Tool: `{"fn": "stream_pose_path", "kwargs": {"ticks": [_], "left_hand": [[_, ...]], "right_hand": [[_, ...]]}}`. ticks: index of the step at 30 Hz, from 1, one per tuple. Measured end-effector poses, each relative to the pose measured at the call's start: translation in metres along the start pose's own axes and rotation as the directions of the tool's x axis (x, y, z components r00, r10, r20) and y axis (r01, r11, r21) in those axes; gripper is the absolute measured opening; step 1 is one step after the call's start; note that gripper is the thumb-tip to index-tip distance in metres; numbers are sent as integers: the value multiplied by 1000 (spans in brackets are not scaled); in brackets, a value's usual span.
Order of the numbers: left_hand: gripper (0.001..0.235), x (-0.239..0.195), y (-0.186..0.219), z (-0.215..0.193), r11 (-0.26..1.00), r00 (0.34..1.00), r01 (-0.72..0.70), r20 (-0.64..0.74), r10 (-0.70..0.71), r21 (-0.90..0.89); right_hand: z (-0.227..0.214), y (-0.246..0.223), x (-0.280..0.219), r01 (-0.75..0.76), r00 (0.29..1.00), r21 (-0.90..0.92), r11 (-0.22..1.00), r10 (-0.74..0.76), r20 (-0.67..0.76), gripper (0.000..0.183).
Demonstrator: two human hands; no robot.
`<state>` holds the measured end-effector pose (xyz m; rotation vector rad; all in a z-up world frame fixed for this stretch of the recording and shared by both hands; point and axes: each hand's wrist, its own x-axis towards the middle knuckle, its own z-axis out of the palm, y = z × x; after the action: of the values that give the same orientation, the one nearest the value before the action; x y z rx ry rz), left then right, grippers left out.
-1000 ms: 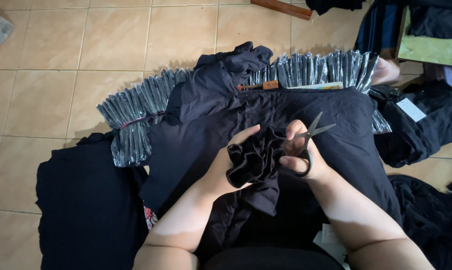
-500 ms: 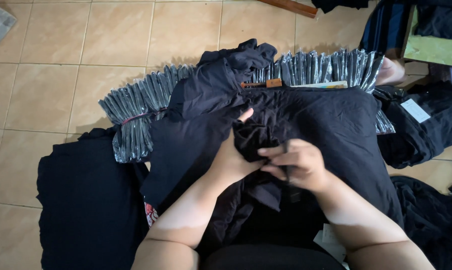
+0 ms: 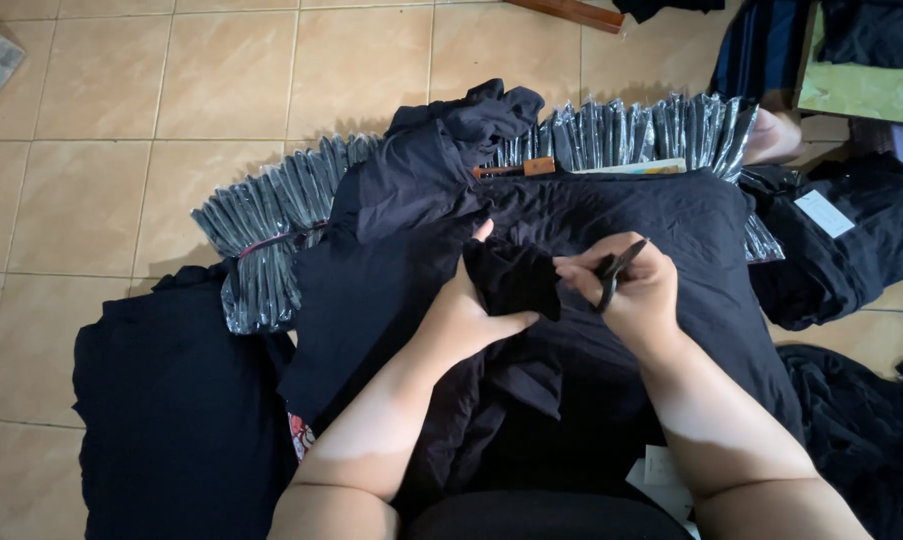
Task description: The person uses scissors to cut a piece of black fabric, trimming the edges and removing excess material. They handle the fabric with both hands, adjusting its position on their lap while cutting.
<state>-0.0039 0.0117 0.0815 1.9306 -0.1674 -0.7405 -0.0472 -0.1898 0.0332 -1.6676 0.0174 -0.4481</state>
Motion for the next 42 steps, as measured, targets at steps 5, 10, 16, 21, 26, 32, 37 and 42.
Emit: {"fn": "stream_pose_path", "kwargs": {"ticks": [5, 10, 16, 21, 26, 32, 37, 42], "left_hand": [[112, 2, -5, -2, 999, 999, -39, -35, 38, -27], [104, 11, -45, 4, 911, 919, -392, -95, 382, -127], [125, -8, -24, 1, 911, 914, -387, 72, 399, -139], [152, -30, -28, 51, 512, 941, -332, 241, 238, 792], [111, -22, -22, 59, 658, 945, -327, 226, 237, 679], [86, -23, 15, 31, 927, 664, -368, 716, 214, 64], [64, 102, 30, -31, 773, 939, -225, -79, 334, 593], [138, 174, 42, -82, 627, 926, 318, -374, -46, 711]], "right_hand": [[-22, 3, 14, -30, 991, 122, 992, 46, -129, 26], [-44, 9, 36, 27, 938, 170, 985, 34, -345, 14], [-56, 60, 42, 136, 874, 124, 983, -60, -481, 45], [-30, 58, 47, 115, 891, 75, 991, -70, -448, 23], [-30, 71, 46, 117, 931, 64, 991, -87, -353, 23], [-29, 78, 44, 71, 961, 118, 991, -36, -276, 24], [-21, 80, 42, 110, 971, 100, 989, -86, -224, 32], [-18, 81, 41, 58, 980, 90, 994, -39, -197, 37]]}}
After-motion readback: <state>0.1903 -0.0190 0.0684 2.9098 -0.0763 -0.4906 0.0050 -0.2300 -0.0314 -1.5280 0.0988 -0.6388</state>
